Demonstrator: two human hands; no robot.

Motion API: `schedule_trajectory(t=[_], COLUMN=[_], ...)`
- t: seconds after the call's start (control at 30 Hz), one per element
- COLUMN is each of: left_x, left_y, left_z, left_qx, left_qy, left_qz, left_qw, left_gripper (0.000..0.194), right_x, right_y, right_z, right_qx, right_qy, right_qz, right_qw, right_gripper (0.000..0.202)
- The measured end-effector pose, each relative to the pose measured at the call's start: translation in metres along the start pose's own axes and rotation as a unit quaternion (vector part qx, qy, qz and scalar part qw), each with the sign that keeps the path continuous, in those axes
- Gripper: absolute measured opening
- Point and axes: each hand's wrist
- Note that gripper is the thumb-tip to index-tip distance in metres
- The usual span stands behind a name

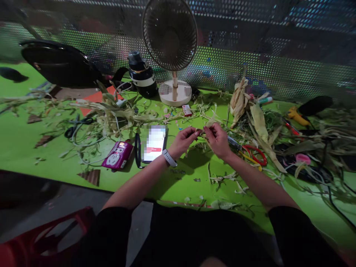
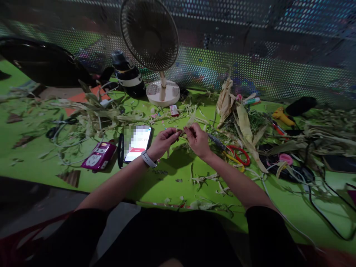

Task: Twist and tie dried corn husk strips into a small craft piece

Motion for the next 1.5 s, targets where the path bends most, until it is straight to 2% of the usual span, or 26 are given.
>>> schedule_trajectory(t=[0.1,0.2,0.4,0.7,0.9,1.13,1.23,1.33,1.4,1.5], left_x=[-0.002,-0.001,0.007,0.013,0.014,0.015,0.017,0.019,0.02,0.02], left_y=[0.0,-0.002,0.0,0.002,0.005,0.006,0.006,0.008,0.008,0.009], left_z=[-0.001,-0.001,0.004,0.006,0.006,0.007,0.008,0.008,0.008,0.007], left_qx=[-0.003,0.007,0.065,0.068,0.076,0.074,0.062,0.055,0.063,0.091], left_qy=[0.001,0.002,0.028,0.033,0.047,0.052,0.045,0.044,0.036,0.009], left_qz=[-0.032,-0.054,-0.142,-0.181,-0.196,-0.201,-0.193,-0.167,-0.148,-0.123], left_qw=[0.999,0.999,0.987,0.981,0.977,0.975,0.978,0.983,0.986,0.988], left_gripper=[0.028,0.029,0.03,0.029,0.03,0.03,0.029,0.027,0.027,0.027], right_x=[-0.002,-0.003,0.003,0.021,0.023,0.03,0.036,0.048,0.057,0.067], right_y=[-0.001,-0.001,0.002,0.003,0.003,0.002,-0.002,-0.011,-0.019,-0.032], right_z=[-0.002,-0.001,0.005,0.01,0.01,0.012,0.016,0.019,0.019,0.014], right_qx=[0.01,0.006,-0.086,-0.008,-0.009,-0.003,-0.004,-0.025,-0.053,-0.089], right_qy=[0.006,0.002,-0.026,-0.064,-0.077,-0.058,-0.113,-0.232,-0.295,-0.327], right_qz=[-0.03,-0.016,0.115,0.026,0.027,0.018,-0.025,-0.041,0.002,0.096], right_qw=[0.999,1.0,0.989,0.998,0.997,0.998,0.993,0.971,0.954,0.936], right_gripper=[0.024,0.024,0.03,0.026,0.027,0.026,0.026,0.028,0.033,0.025])
Point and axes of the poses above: each hand's wrist, its own z-axis towards the middle knuckle, its own x-axis out of the back of the hand, y = z × x, and after that the axes turned 11 degrees about -y, right-handed
